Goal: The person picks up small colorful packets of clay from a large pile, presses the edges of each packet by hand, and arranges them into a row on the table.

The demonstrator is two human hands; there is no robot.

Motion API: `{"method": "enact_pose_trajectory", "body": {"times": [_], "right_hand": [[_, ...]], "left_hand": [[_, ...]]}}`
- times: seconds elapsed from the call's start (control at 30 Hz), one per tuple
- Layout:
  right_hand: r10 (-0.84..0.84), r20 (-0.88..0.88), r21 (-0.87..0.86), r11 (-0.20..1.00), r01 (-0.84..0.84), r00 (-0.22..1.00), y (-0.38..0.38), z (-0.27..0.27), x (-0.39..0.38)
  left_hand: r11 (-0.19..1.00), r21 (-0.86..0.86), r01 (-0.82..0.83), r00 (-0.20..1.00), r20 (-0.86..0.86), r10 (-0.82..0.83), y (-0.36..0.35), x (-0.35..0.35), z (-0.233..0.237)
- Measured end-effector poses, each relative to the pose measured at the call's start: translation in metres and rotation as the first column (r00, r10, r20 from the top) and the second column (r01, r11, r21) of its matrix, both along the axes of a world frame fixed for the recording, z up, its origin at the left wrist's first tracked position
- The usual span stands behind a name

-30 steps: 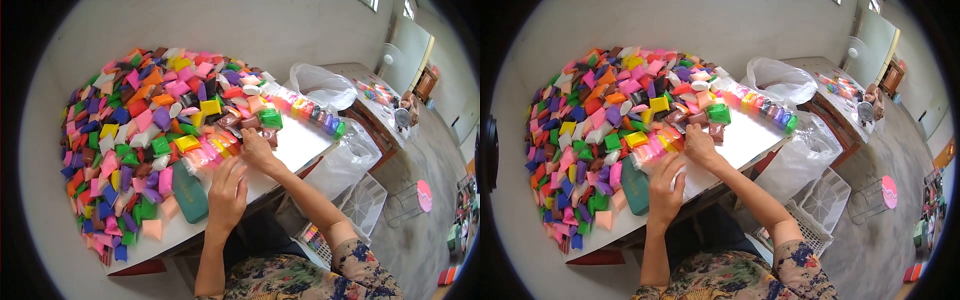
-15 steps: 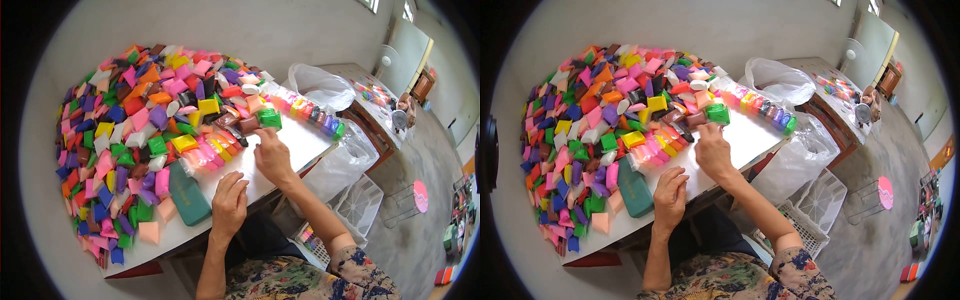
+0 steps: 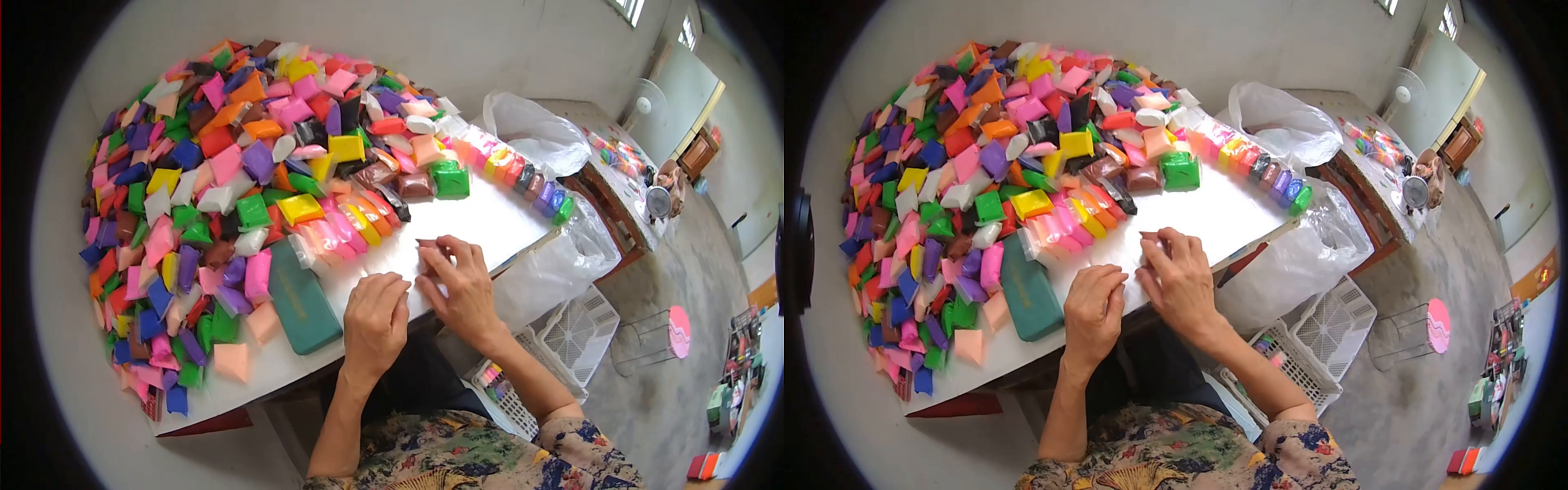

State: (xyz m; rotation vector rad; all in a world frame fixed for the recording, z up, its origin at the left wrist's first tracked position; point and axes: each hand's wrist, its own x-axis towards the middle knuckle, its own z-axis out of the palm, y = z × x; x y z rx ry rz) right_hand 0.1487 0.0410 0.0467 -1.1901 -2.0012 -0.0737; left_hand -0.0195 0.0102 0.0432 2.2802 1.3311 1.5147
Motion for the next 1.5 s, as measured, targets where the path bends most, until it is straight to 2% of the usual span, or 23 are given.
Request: {"method": "enact_pose_trajectory", "body": {"times": [0.03, 0.1, 0.2, 0.3, 0.47, 0.57, 0.77, 0.87, 1.07, 1.27, 1.5], "right_hand": [[0.009, -0.005, -0.021, 1.0, -0.009, 1.0, -0.009, 0.0, -0.001], [0.071, -0.12, -0.011, 0.997, -0.072, 0.99, -0.021, 0.001, 0.0], [0.072, -0.315, -0.023, 0.996, -0.083, 0.946, -0.028, -0.001, 0.013], [-0.048, -0.375, -0.096, 0.995, 0.013, 0.926, -0.016, -0.001, 0.032], [-0.099, -0.267, -0.192, 0.98, 0.048, 0.959, 0.012, 0.003, 0.038], [-0.048, -0.143, -0.112, 0.993, 0.032, 0.989, 0.025, 0.006, 0.036], [-0.025, -0.056, -0.155, 0.988, 0.016, 0.998, 0.033, 0.003, 0.031], [-0.006, -0.03, -0.085, 0.996, 0.004, 1.0, 0.038, -0.001, 0.028], [0.022, -0.117, -0.109, 0.993, -0.035, 0.993, 0.046, -0.005, 0.026], [-0.004, -0.349, -0.253, 0.963, -0.09, 0.937, 0.045, -0.007, 0.038], [0.019, -0.359, -0.266, 0.956, -0.122, 0.933, 0.041, -0.003, 0.039]], "left_hand": [[1.0, 0.003, -0.011, 1.0, -0.017, 0.011, 0.0, 0.001, 0.0], [1.0, 0.001, -0.019, 0.998, -0.068, 0.019, -0.001, 0.002, -0.002], [0.999, -0.014, -0.034, 0.995, -0.097, 0.032, -0.002, 0.003, 0.003], [0.999, -0.019, -0.047, 0.994, -0.098, 0.045, -0.002, 0.005, 0.004], [0.996, -0.034, -0.077, 0.987, -0.143, 0.071, -0.002, 0.009, 0.005], [0.996, -0.02, -0.09, 0.984, -0.156, 0.086, 0.0, 0.009, 0.003], [0.994, -0.02, -0.106, 0.981, -0.165, 0.101, 0.002, 0.01, 0.001], [0.993, -0.018, -0.114, 0.98, -0.168, 0.109, 0.003, 0.012, 0.003], [0.986, -0.018, -0.168, 0.972, -0.169, 0.163, 0.005, 0.018, 0.0], [0.979, -0.028, -0.2, 0.963, -0.188, 0.191, 0.005, 0.02, -0.001], [0.98, -0.018, -0.197, 0.963, -0.192, 0.19, 0.004, 0.02, -0.002]]}}
